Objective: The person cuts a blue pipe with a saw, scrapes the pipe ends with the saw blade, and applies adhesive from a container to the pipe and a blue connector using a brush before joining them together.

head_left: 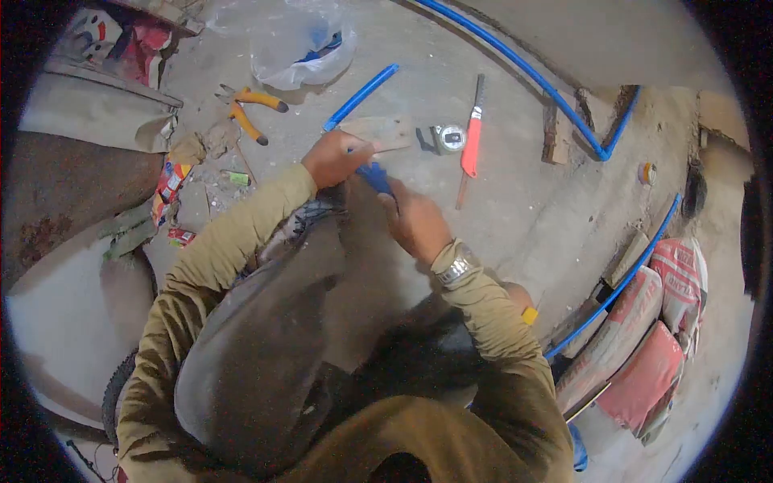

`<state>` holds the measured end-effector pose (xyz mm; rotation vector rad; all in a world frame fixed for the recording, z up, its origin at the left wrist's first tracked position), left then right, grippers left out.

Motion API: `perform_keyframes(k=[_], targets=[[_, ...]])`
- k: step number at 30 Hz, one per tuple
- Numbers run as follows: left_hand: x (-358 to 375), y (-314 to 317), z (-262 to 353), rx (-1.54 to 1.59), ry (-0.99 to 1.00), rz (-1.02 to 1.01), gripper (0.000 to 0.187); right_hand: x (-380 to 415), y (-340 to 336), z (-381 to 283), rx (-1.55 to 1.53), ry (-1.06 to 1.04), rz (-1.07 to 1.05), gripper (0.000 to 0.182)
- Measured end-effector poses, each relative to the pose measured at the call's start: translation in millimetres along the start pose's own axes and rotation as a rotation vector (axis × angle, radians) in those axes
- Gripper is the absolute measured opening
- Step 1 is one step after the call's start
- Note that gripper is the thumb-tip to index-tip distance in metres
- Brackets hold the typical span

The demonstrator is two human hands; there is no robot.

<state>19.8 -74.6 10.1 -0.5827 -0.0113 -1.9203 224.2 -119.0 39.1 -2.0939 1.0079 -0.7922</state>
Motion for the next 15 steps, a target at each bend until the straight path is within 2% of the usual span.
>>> perform_keyframes(k=[1, 3, 4, 5, 7, 8, 9, 10, 11, 12, 13, 14, 15], targets=[[1.1, -1.3, -1.9, -0.081, 0.114, 0.096, 0.04, 1.0, -0.3, 0.1, -0.219, 0.039, -0.086, 0.037], [3.4, -10.0, -12.7, 0.03, 0.319, 0.219, 0.042, 1.8, -2.8, -2.3, -0.657, 0.09, -0.275, 0.037], [7.1, -19.7, -8.6, 0.078, 0.422, 0.278, 0.043, 9.0, -0.9, -2.8, -0.905, 0.22, -0.449, 0.038], [8.0, -37.8, -9.9, 0.117, 0.274, 0.359, 0.043, 22.1, 1.9, -1.3, -1.146, 0.36, -0.626, 0.039], [7.2, -78.9, 5.0, 0.21, -0.004, 0.482, 0.044, 23.1, 11.1, 7.4, -1.165, 0.439, -0.633, 0.04], [7.7, -89.1, -7.2, 0.14, 0.045, 0.426, 0.044, 16.7, 20.5, 16.3, -0.944, 0.389, -0.452, 0.04], [0.6, -96.8, -19.9, 0.078, 0.114, 0.347, 0.044, 14.0, 33.9, 32.2, -0.862, 0.276, -0.189, 0.039], [6.8, -89.5, -13.3, 0.098, -0.057, 0.282, 0.042, 11.6, 46.1, 48.1, -0.727, 0.183, 0.073, 0.038], [1.9, -84.9, -46.8, 0.001, -0.024, 0.186, 0.039, 0.6, 54.5, 59.7, -0.508, 0.189, 0.066, 0.033], [9.1, -61.4, -17.2, -0.129, -0.081, 0.149, 0.037, -10.1, 62.2, 71.5, -0.289, 0.197, 0.059, 0.029], [9.0, -32.5, -21.8, -0.05, 0.055, 0.048, 0.036, -5.0, 30.6, 47.8, -0.388, 0.403, 0.179, 0.026], [14.0, -6.9, -36.4, 0.166, -0.093, -0.093, 0.043, -8.4, 44.8, 54.8, -0.282, 0.222, 0.254, 0.028], [20.0, 21.8, -15.7, 0.182, -0.068, -0.158, 0.043, -9.9, 59.4, 61.1, -0.166, 0.05, 0.34, 0.03]])
Point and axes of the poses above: each hand's wrist, its own x-axis away from the middle knuckle, its own y-axis out of the palm, z = x × y, the point moved 2 cm from there along -x, towards the middle knuckle, and after that the axes turned 7 degrees about x, right-handed, at the moved point
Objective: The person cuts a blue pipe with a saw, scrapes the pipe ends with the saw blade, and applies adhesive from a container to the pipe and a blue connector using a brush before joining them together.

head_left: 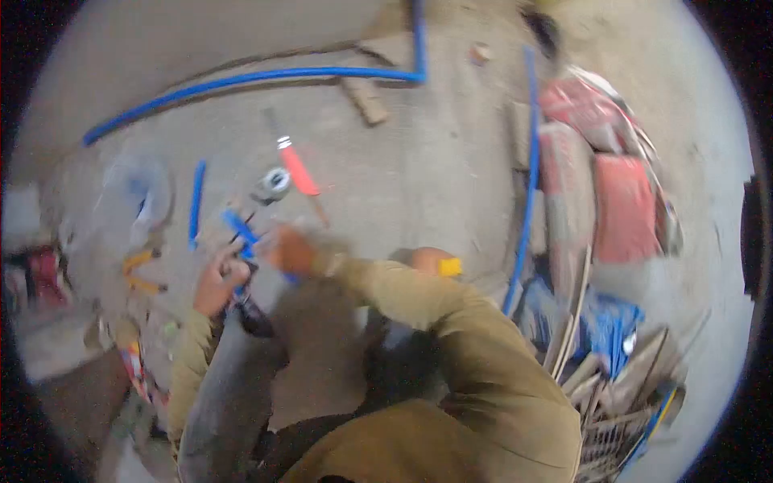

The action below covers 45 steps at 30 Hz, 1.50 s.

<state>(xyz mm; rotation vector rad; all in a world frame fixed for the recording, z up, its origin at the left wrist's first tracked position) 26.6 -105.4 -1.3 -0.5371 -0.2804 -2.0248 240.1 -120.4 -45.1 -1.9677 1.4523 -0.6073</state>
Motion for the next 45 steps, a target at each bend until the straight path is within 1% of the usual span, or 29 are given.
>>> perform_keyframes(k=[1, 3, 4, 6, 7, 10, 11, 12, 13, 14, 15, 16, 17, 18, 20, 21, 22, 23, 26, 29, 31, 32, 33, 35, 37, 41, 42, 44, 45], targets=[[2.9, 26.7, 17.2, 0.008, 0.015, -0.05, 0.044, -8.4, -26.2, -27.5, -0.372, 0.302, -0.112, 0.03], [1.4, 46.3, 12.1, 0.038, -0.206, -0.078, 0.035, -8.6, -40.2, -48.7, -0.325, 0.425, -0.123, 0.031], [-0.8, 50.5, 10.5, 0.047, -0.32, -0.07, 0.032, -11.2, -52.8, -56.8, -0.328, 0.42, -0.141, 0.032], [-1.3, 51.5, 17.3, -0.037, -0.257, 0.07, 0.026, -10.6, -71.4, -69.9, -0.349, 0.39, -0.202, 0.032], [1.2, 49.2, 19.1, -0.08, -0.228, 0.15, 0.025, -11.5, -71.5, -68.7, -0.312, 0.305, -0.158, 0.032], [10.2, 37.6, -38.6, -0.198, -0.101, 0.393, 0.024, -12.0, -63.8, -55.1, -0.159, 0.048, -0.094, 0.026], [38.4, 71.9, 16.4, 0.01, 0.085, 0.115, 0.025, -18.2, -75.8, -50.0, -0.186, 0.039, -0.102, 0.023], [56.8, 83.5, 45.9, -0.16, -0.018, -0.246, 0.025, -23.7, -87.7, -44.7, -0.214, 0.029, -0.11, 0.02], [68.5, 90.4, 37.6, -0.081, -0.08, -0.169, 0.029, -22.5, -102.1, -43.2, -0.168, 0.051, 0.034, 0.019], [70.6, 92.8, 22.8, -0.01, -0.126, -0.098, 0.033, -28.6, -126.9, -39.4, -0.217, 0.057, 0.041, 0.019], [73.6, 98.9, 7.7, -0.129, -0.133, -0.025, 0.037, -31.2, -157.9, -41.7, -0.326, 0.064, 0.088, 0.021], [70.7, 99.3, -12.2, -0.255, -0.134, 0.024, 0.041, -34.0, -184.6, -43.0, -0.14, 0.055, 0.112, 0.023], [49.3, 88.1, -39.0, -0.295, -0.016, 0.075, 0.044, -32.0, -202.9, -30.5, -0.019, 0.095, 0.075, 0.027], [32.0, 83.2, -70.3, -0.318, 0.087, 0.111, 0.046, -25.6, -205.2, 2.3, 0.046, 0.181, 0.137, 0.024], [25.7, 78.7, -68.1, -0.343, 0.099, 0.182, 0.048, -28.7, -223.4, 10.3, -0.19, 0.402, 0.121, 0.021], [6.9, 56.2, -27.7, -0.38, 0.054, 0.231, 0.047, -31.6, -218.5, 26.4, -0.036, 0.378, 0.015, 0.02], [-13.2, 38.9, -7.7, -0.448, 0.054, 0.159, 0.046, -31.4, -210.1, 50.2, 0.122, 0.348, -0.073, 0.02], [-32.1, 24.9, 12.1, -0.519, 0.059, 0.072, 0.045, -31.8, -212.1, 65.1, 0.28, 0.331, -0.154, 0.019], [-74.3, -9.4, 45.4, -0.787, -0.053, -0.304, 0.061, -35.0, -231.5, 67.1, 0.552, 0.136, -0.336, 0.019], [-88.2, -26.2, 29.7, -0.913, 0.11, -0.21, 0.045, -27.3, -282.9, 75.7, 0.717, 0.269, -0.383, 0.016], [-84.4, -37.9, 38.1, -0.854, 0.202, -0.073, 0.047, -21.4, -326.7, 93.3, 0.738, 0.467, -0.477, 0.015], [-87.4, -43.1, 33.9, -0.823, 0.228, -0.023, 0.048, -8.5, -351.3, 123.0, 0.83, 0.434, -0.444, 0.015], [-97.9, -40.7, 13.5, -0.793, 0.205, -0.012, 0.05, 11.8, -372.7, 147.8, 0.921, 0.405, -0.417, 0.015], [-95.7, -52.2, 51.5, -0.802, -0.087, -0.153, 0.048, 1.6, -405.2, 117.9, 0.952, 0.532, -0.534, 0.017], [-102.8, -56.8, 43.8, -0.948, 0.081, -0.067, 0.047, 8.9, -432.3, 143.6, 1.049, 0.599, -0.402, 0.019], [-84.9, -67.4, 79.8, -0.578, 0.074, -0.007, 0.042, -1.7, -483.4, 231.2, 1.171, 0.573, -0.134, 0.023], [-76.8, -69.6, 81.2, -0.505, 0.044, 0.048, 0.041, -15.4, -494.5, 259.6, 1.187, 0.722, -0.144, 0.035], [-47.4, -73.1, 69.3, -0.462, 0.215, 0.261, 0.036, -41.0, -503.6, 298.3, 1.178, 0.73, 0.046, 0.053], [-24.9, -72.6, 65.1, -0.47, 0.147, 0.355, 0.034, -55.2, -508.9, 320.1, 1.158, 0.735, 0.143, 0.062]])
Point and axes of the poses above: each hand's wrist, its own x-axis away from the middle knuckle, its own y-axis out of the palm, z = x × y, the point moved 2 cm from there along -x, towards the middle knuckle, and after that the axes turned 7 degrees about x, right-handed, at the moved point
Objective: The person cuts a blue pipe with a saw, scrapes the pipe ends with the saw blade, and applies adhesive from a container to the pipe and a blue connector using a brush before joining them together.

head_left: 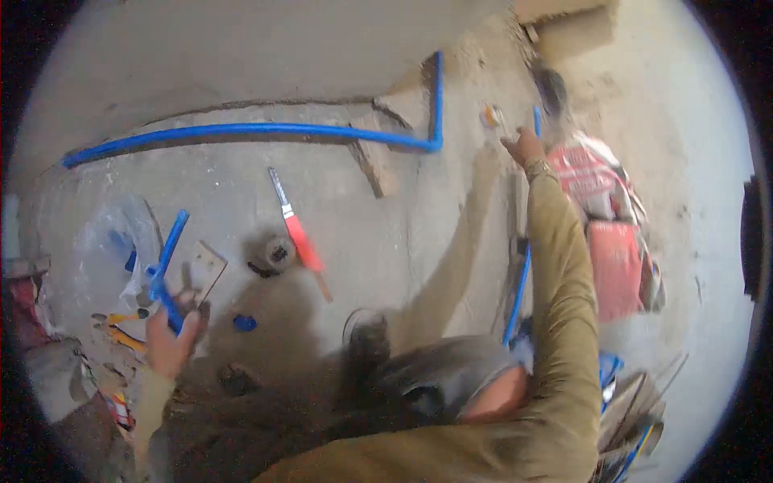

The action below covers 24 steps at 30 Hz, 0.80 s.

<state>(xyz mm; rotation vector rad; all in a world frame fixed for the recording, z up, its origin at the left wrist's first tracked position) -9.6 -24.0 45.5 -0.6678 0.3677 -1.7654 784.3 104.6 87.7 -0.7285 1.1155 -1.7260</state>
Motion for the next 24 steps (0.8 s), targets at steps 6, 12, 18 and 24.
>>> perform_keyframes(k=[6, 12, 18, 24], targets=[[143.7, -1.6, -63.4, 0.215, -0.453, 0.045, 0.026, -85.8, 58.8, -26.4, -0.109, 0.358, -0.126, 0.101], [147.1, 13.8, -55.4, 0.513, -0.543, 0.147, 0.025, -131.0, 113.7, -0.8, -0.263, 0.367, -0.199, 0.09], [126.7, 26.8, -33.1, -0.143, -0.195, 0.054, 0.016, -116.3, 126.0, 8.9, -0.37, 0.185, -0.273, 0.072], [67.5, -17.0, 26.0, -0.236, -0.327, -0.404, 0.03, -41.8, 33.3, -33.6, -0.466, -0.249, -0.02, 0.051]])
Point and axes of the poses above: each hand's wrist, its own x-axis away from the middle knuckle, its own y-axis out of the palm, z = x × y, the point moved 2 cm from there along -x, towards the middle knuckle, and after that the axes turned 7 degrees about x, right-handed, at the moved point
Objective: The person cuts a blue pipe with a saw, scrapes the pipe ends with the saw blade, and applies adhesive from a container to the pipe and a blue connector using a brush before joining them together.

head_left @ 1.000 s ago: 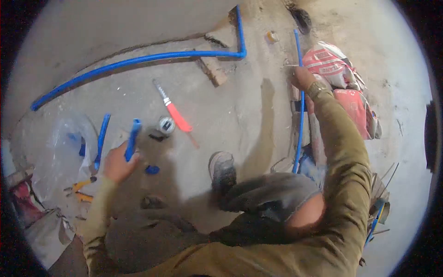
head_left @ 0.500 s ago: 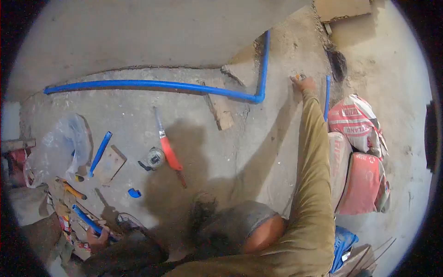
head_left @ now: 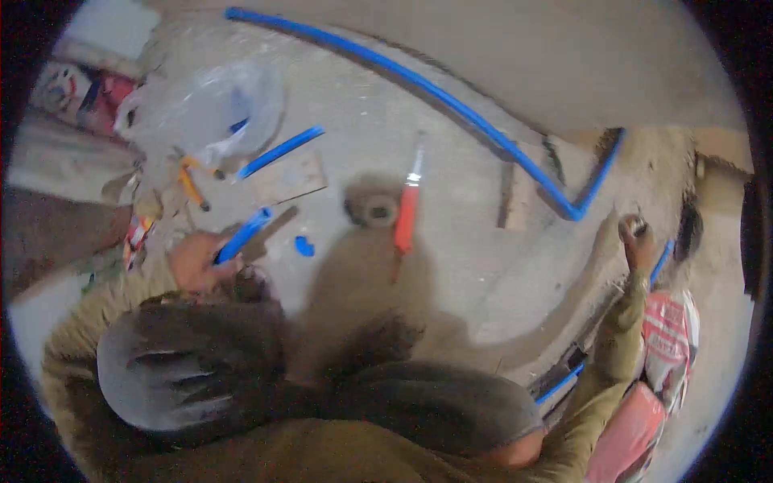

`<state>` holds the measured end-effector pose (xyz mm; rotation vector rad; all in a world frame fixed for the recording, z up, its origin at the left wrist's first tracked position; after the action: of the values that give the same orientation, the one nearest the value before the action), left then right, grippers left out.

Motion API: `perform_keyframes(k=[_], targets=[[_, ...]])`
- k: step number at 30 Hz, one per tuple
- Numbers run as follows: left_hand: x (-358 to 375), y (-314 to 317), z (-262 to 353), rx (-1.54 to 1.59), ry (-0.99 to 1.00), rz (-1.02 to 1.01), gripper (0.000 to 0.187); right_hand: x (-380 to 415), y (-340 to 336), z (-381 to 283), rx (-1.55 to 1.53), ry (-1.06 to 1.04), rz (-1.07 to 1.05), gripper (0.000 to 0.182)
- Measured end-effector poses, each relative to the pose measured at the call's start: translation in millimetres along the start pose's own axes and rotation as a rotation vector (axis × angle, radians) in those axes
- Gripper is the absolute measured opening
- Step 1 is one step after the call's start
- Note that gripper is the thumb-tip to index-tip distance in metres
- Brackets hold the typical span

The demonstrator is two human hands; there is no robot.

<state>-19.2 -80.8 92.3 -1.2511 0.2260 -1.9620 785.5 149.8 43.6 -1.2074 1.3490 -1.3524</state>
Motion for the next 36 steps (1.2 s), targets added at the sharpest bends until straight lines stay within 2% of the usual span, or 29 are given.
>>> perform_keyframes(k=[1, 3, 4, 6, 8, 10, 12, 14, 16, 17, 19, 21, 25, 28, 31, 34, 36], targets=[[-3.1, -12.2, 6.0, -0.051, 0.02, -0.137, 0.03, 19.2, -18.3, -41.1, -0.022, -0.093, 0.032, 0.049], [-12.1, -25.7, 6.9, -0.275, 0.286, -0.18, 0.029, 46.1, -53.3, -116.2, 0.016, -0.174, -0.03, 0.048], [-21.3, -29.4, 13.0, -0.326, 0.246, -0.239, 0.03, 60.5, -60.0, -146.0, 0.04, -0.207, -0.058, 0.047], [-43.0, -26.8, 20.4, -0.342, 0.226, -0.303, 0.031, 78.5, -55.4, -204.4, -0.238, -0.33, -0.09, 0.052], [-78.2, -3.5, 4.2, -0.351, 0.248, -0.27, 0.035, 99.5, -59.9, -287.9, -0.071, -0.357, -0.119, 0.058], [-107.1, 17.2, -8.6, -0.393, 0.253, -0.207, 0.042, 102.9, -20.7, -338.1, -0.171, -0.585, -0.022, 0.064], [-116.9, 35.0, -7.5, -0.394, 0.241, -0.166, 0.044, 116.5, -1.4, -406.8, -0.175, -0.594, -0.114, 0.067], [-116.7, 46.8, -7.2, -0.409, 0.182, -0.184, 0.047, 120.6, 38.7, -451.4, -0.227, -0.747, -0.057, 0.067], [-114.9, 49.4, -6.9, -0.418, 0.128, -0.152, 0.049, 126.5, 71.1, -486.0, -0.204, -0.774, -0.035, 0.069], [-112.9, 51.9, -6.1, -0.419, 0.111, -0.123, 0.05, 130.0, 74.6, -502.5, -0.159, -0.773, -0.089, 0.072], [-112.2, 54.9, -8.3, -0.402, 0.123, -0.098, 0.051, 136.3, 79.4, -522.1, -0.061, -0.764, -0.208, 0.079], [-111.8, 55.8, -12.4, -0.379, 0.164, -0.08, 0.05, 134.2, 104.7, -524.7, -0.103, -0.804, -0.153, 0.084], [-107.7, 57.0, -22.9, -0.366, 0.213, -0.016, 0.046, 139.1, 104.8, -523.8, -0.16, -0.839, -0.147, 0.09], [-105.7, 62.4, -28.1, -0.31, 0.233, 0.107, 0.04, 136.0, 112.9, -508.7, -0.315, -0.884, -0.028, 0.076], [-110.3, 61.5, -35.0, -0.242, 0.438, 0.343, 0.033, 131.0, 124.8, -497.5, -0.344, -0.86, -0.047, 0.055], [-113.9, 35.7, -24.0, -0.132, 0.38, 0.329, 0.024, 134.3, 122.2, -484.1, -0.402, -0.773, -0.145, 0.029], [-126.3, 22.3, -16.8, -0.048, 0.348, 0.358, 0.021, 136.7, 121.7, -479.5, -0.444, -0.808, -0.043, 0.022]])
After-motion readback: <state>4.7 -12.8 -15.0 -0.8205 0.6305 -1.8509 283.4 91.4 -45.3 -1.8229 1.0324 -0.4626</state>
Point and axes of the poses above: each hand's wrist, its own x-axis away from the middle knuckle, its own y-axis out of the palm, z = x × y, the point moved 2 cm from there along -x, towards the middle knuckle, and after that the axes turned 7 degrees about x, right-handed, at the moved point
